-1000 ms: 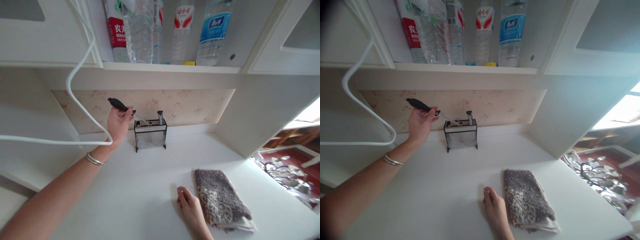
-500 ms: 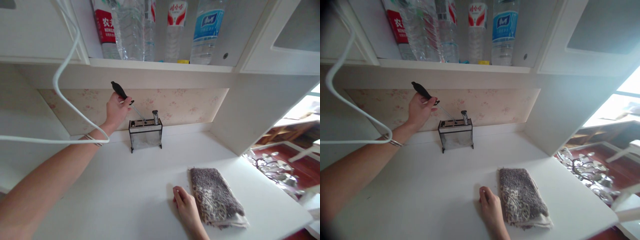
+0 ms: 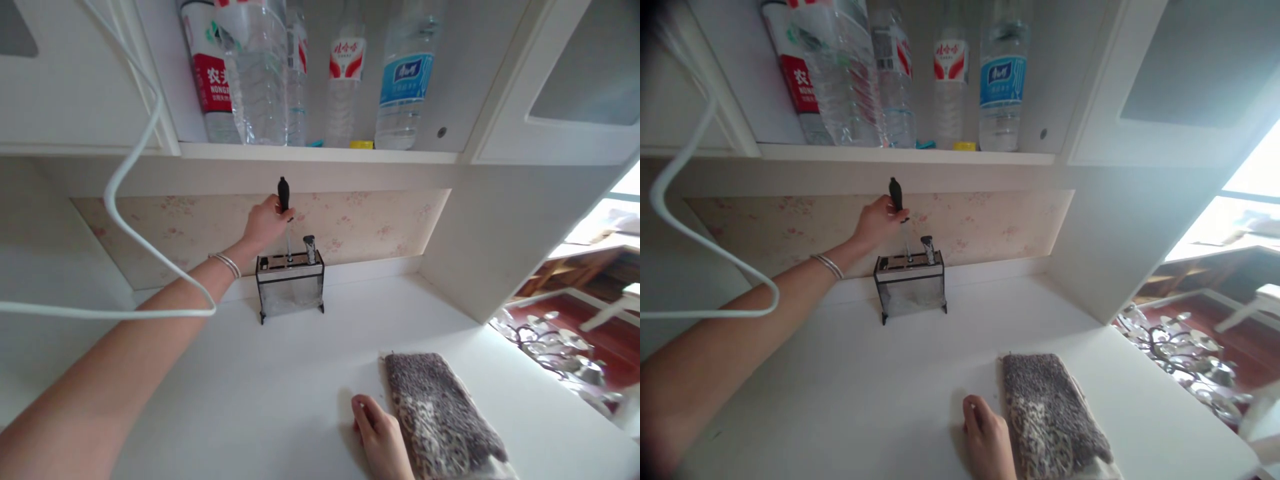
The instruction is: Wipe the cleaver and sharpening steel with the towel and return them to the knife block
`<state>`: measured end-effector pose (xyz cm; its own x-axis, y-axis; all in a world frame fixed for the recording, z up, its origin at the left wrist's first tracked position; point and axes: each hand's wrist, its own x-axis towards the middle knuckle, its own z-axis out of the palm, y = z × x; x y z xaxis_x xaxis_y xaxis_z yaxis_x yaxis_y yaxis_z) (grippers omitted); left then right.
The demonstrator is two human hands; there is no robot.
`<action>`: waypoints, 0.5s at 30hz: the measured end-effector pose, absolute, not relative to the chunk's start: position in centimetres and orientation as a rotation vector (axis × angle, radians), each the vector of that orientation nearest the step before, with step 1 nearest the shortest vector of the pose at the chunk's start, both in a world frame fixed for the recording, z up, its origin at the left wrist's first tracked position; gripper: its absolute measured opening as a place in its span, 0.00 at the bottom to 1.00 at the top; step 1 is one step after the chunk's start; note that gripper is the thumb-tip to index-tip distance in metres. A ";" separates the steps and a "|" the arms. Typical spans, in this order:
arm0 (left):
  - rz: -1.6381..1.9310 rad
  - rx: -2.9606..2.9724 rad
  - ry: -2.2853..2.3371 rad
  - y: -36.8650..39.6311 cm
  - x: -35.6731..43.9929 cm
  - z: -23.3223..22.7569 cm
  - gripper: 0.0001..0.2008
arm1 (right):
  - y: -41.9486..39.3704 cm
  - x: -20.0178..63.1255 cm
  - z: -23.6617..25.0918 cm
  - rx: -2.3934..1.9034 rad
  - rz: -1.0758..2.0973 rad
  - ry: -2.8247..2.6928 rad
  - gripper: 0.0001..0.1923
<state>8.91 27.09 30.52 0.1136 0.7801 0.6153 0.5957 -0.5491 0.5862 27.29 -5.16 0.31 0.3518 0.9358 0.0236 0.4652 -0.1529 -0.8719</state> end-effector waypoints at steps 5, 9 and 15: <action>1.112 2.320 1.565 27.4 9.6 25.7 0.12 | -4.6 27.7 -0.5 -1.776 0.713 -1.247 0.28; 0.946 2.285 1.641 27.9 9.1 21.6 0.12 | -4.3 27.9 -1.4 -1.790 0.700 -1.247 0.30; 0.900 2.262 1.603 28.5 8.9 19.9 0.16 | -4.2 27.9 -2.3 -1.796 0.659 -1.197 0.33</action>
